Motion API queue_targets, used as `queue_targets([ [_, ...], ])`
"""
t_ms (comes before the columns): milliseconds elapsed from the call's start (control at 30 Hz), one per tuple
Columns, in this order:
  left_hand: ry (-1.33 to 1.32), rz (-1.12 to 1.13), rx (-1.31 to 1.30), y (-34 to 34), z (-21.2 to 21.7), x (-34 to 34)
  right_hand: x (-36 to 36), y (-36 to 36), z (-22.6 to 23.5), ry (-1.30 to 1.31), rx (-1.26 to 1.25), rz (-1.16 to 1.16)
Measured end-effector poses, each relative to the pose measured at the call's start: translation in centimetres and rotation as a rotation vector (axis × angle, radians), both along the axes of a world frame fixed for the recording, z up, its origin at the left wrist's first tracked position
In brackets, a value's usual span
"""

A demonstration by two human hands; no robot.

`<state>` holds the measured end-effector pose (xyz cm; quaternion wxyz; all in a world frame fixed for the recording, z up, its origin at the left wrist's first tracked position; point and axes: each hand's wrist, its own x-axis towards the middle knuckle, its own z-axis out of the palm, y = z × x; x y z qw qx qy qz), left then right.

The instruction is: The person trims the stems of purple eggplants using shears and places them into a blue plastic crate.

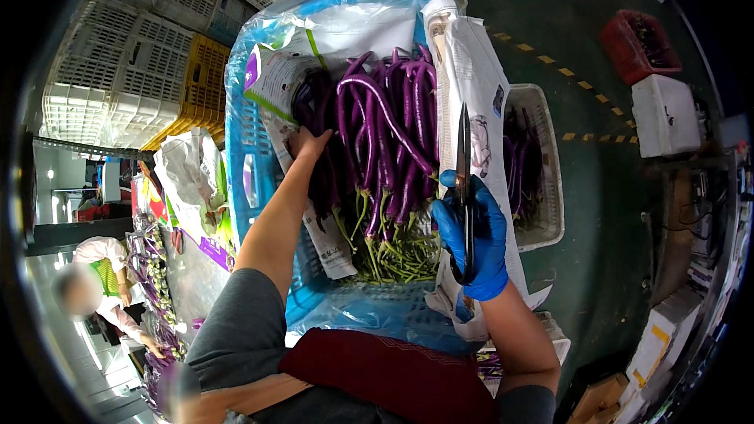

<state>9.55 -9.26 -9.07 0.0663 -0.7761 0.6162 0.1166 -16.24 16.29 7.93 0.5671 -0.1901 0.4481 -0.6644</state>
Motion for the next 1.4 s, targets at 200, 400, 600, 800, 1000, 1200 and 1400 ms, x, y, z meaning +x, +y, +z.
queue_targets([
  [200, -0.007, 0.134, -0.042, -0.8, -1.2, -0.5, 0.2, -0.4, 0.6, 0.067, 0.018, 0.042],
  [400, 0.076, 0.227, 0.154, -2.1, 1.1, -0.9, -0.2, -0.3, -0.4, -0.328, 0.027, -0.016],
  [600, 0.645, 0.196, -0.04, -2.5, 2.4, -0.8, -0.5, -0.2, -1.1, -0.487, 0.043, -0.004],
  [800, 0.795, 0.068, -0.146, -4.0, -1.3, -3.5, 0.4, -0.1, -0.8, -0.247, 0.101, 0.029],
  [1000, 0.365, -0.096, 0.097, 0.0, 0.4, -6.8, 0.1, -0.5, -0.5, -0.319, 0.162, 0.01],
  [1200, 0.575, -0.002, 0.159, -2.2, -1.3, -5.5, 0.4, -0.5, -0.3, -0.159, 0.126, 0.047],
  [1400, 0.812, 0.084, 0.041, -1.7, -1.6, -3.7, 0.4, -0.4, -0.8, -0.294, 0.067, 0.032],
])
